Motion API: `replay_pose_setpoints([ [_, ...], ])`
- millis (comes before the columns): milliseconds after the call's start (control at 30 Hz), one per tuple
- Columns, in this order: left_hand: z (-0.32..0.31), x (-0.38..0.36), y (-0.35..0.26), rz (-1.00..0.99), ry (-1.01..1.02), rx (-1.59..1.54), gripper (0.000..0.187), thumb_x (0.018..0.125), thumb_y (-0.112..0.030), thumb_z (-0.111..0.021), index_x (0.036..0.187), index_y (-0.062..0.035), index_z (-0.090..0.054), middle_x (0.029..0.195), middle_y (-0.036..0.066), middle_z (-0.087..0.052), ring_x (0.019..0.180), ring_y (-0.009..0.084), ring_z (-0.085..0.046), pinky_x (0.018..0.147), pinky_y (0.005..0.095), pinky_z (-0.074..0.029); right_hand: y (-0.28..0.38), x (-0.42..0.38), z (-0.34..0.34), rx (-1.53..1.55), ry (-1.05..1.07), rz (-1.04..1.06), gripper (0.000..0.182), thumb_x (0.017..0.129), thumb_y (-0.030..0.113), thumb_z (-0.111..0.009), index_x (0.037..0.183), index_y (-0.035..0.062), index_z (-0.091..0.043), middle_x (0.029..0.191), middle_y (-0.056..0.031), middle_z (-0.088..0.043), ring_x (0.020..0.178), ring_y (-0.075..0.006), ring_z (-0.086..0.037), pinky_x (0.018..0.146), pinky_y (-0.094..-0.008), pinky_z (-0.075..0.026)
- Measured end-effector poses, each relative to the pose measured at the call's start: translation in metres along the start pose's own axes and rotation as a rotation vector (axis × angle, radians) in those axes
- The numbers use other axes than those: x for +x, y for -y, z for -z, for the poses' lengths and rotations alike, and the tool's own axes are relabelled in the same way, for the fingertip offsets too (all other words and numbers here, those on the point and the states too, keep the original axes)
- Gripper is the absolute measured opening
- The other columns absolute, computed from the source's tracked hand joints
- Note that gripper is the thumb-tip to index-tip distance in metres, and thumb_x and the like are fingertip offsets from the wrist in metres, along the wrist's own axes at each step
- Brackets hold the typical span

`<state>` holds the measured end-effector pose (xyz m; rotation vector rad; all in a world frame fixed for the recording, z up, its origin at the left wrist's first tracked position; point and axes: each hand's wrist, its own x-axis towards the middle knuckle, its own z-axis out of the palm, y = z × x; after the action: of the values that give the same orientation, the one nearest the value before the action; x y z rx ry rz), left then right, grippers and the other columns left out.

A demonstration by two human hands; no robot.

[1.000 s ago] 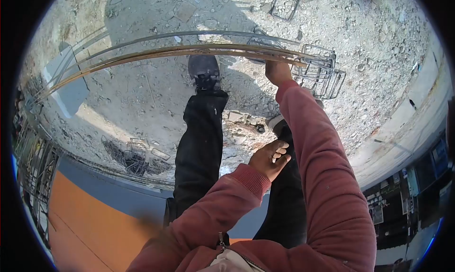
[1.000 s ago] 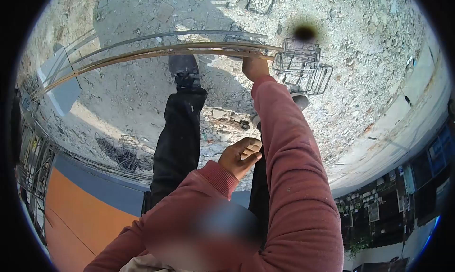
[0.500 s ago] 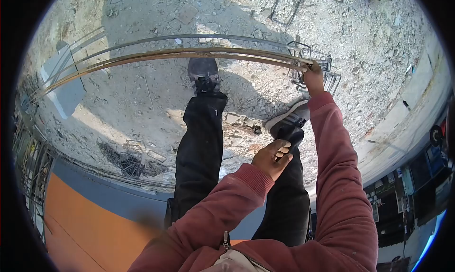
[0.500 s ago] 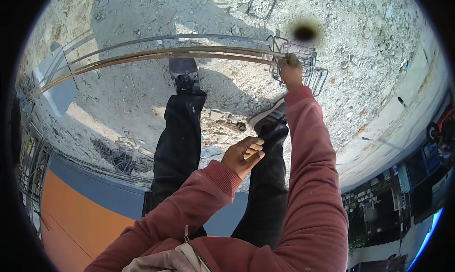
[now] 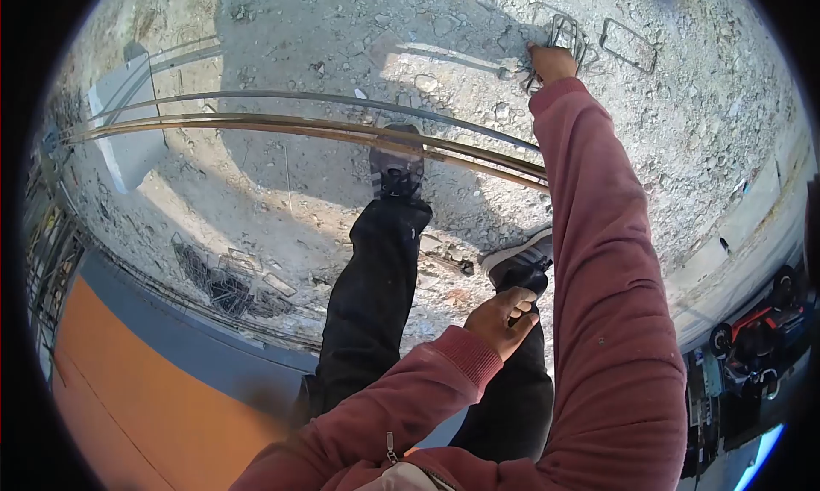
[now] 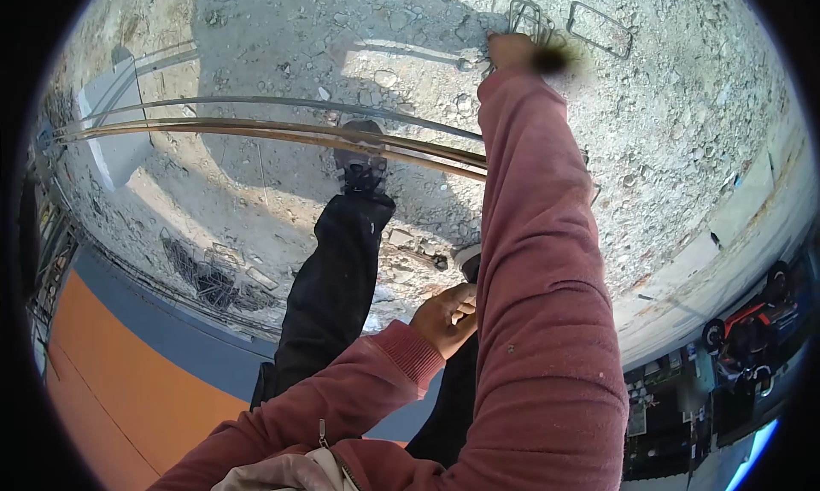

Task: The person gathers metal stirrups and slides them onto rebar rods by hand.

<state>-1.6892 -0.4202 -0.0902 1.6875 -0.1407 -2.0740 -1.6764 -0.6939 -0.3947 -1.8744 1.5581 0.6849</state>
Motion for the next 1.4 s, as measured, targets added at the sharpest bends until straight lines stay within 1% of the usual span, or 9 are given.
replay_pose_setpoints([
  [67, -0.002, 0.002, 0.0, -0.036, -0.008, -0.079, 0.026, 0.08, -0.01, -0.056, 0.104, -0.0031, -0.05, 0.094, 0.013, -0.06, 0.088, 0.0204, -0.059, 0.078, 0.0292, -0.047, -0.014, 0.003, -0.01, -0.093, -0.193, 0.159, 0.044, 0.083, 0.041, -0.045, 0.073, 0.0012, -0.06, 0.07, -0.0143, -0.058, 0.055, -0.0198, -0.057, 0.055, -0.0329, -0.046],
  [167, -0.005, 0.002, -0.008, -0.014, -0.026, -0.064, 0.027, 0.079, -0.009, -0.058, 0.104, -0.0025, -0.05, 0.092, 0.014, -0.06, 0.086, 0.0197, -0.06, 0.076, 0.0283, -0.047, -0.049, -0.025, 0.028, 1.245, -0.056, -0.143, 0.031, 0.081, 0.033, -0.055, 0.077, 0.0022, -0.06, 0.062, -0.0085, -0.053, 0.051, -0.0172, -0.053, 0.046, -0.0304, -0.043],
  [233, -0.005, 0.003, -0.012, -0.008, -0.011, -0.072, 0.028, 0.079, -0.01, -0.058, 0.104, -0.0018, -0.05, 0.092, 0.015, -0.06, 0.085, 0.0199, -0.06, 0.075, 0.028, -0.048, -0.073, -0.027, 0.071, 1.281, -0.282, -0.571, 0.028, 0.075, 0.027, -0.066, 0.081, 0.001, -0.059, 0.055, -0.0028, -0.044, 0.047, -0.0132, -0.047, 0.04, -0.0266, -0.037],
  [367, -0.002, 0.004, -0.02, 0.009, 0.008, -0.069, 0.029, 0.078, -0.01, -0.059, 0.104, -0.0014, -0.05, 0.093, 0.015, -0.06, 0.086, 0.0208, -0.06, 0.076, 0.0286, -0.047, -0.119, -0.021, 0.117, 0.68, -0.698, -0.178, 0.042, 0.066, 0.04, -0.071, 0.069, -0.0009, -0.062, 0.055, -0.006, -0.056, 0.046, -0.0147, -0.049, 0.047, -0.029, -0.04],
  [500, -0.001, 0.004, -0.018, 0.033, 0.008, 0.0, 0.029, 0.078, -0.01, -0.058, 0.104, -0.0014, -0.051, 0.094, 0.015, -0.059, 0.088, 0.0215, -0.059, 0.077, 0.0298, -0.047, -0.156, 0.041, 0.092, -0.094, -0.461, 0.058, 0.033, 0.079, 0.039, -0.051, 0.085, 0.009, -0.063, 0.083, -0.0146, -0.063, 0.078, -0.0329, -0.059, 0.07, -0.0387, -0.045],
  [733, -0.009, 0.01, -0.017, 0.061, 0.003, 0.021, 0.03, 0.079, -0.012, -0.059, 0.105, -0.0022, -0.05, 0.095, 0.015, -0.059, 0.089, 0.0224, -0.059, 0.079, 0.0309, -0.046, -0.151, -0.004, 0.047, -0.206, -0.276, 0.011, 0.024, 0.077, 0.029, -0.055, 0.087, 0.0063, -0.055, 0.093, -0.0204, -0.058, 0.086, -0.0383, -0.055, 0.073, -0.0445, -0.044],
  [1000, -0.029, 0.02, -0.003, 0.048, -0.033, 0.005, 0.027, 0.08, -0.009, -0.057, 0.105, -0.0035, -0.051, 0.096, 0.013, -0.058, 0.09, 0.0201, -0.057, 0.08, 0.0301, -0.045, -0.176, -0.145, 0.034, 0.868, -0.013, -0.215, 0.023, 0.081, 0.029, -0.057, 0.071, 0.0082, -0.056, 0.061, 0.0022, -0.053, 0.05, -0.0047, -0.04, 0.047, -0.0208, -0.031],
  [1167, -0.04, 0.033, 0.011, -0.297, -0.239, 0.061, 0.028, 0.084, -0.015, -0.055, 0.108, -0.0026, -0.05, 0.106, 0.009, -0.053, 0.103, 0.018, -0.049, 0.088, 0.0321, -0.039, -0.155, -0.292, 0.033, 1.327, 0.445, -0.275, 0.02, 0.084, 0.022, -0.055, 0.088, 0.0037, -0.06, 0.073, 0.0006, -0.059, 0.06, -0.0052, -0.048, 0.054, -0.0196, -0.038],
  [1400, -0.038, 0.035, 0.024, 0.083, -0.119, -0.568, 0.022, 0.084, -0.02, -0.055, 0.095, -0.0012, -0.056, 0.081, 0.008, -0.062, 0.069, 0.0129, -0.058, 0.062, 0.0254, -0.048, -0.128, -0.396, 0.023, 1.411, 0.58, -0.342, 0.021, 0.085, 0.021, -0.054, 0.08, 0.0014, -0.059, 0.064, 0.0004, -0.054, 0.058, -0.0056, -0.048, 0.054, -0.0206, -0.04],
])
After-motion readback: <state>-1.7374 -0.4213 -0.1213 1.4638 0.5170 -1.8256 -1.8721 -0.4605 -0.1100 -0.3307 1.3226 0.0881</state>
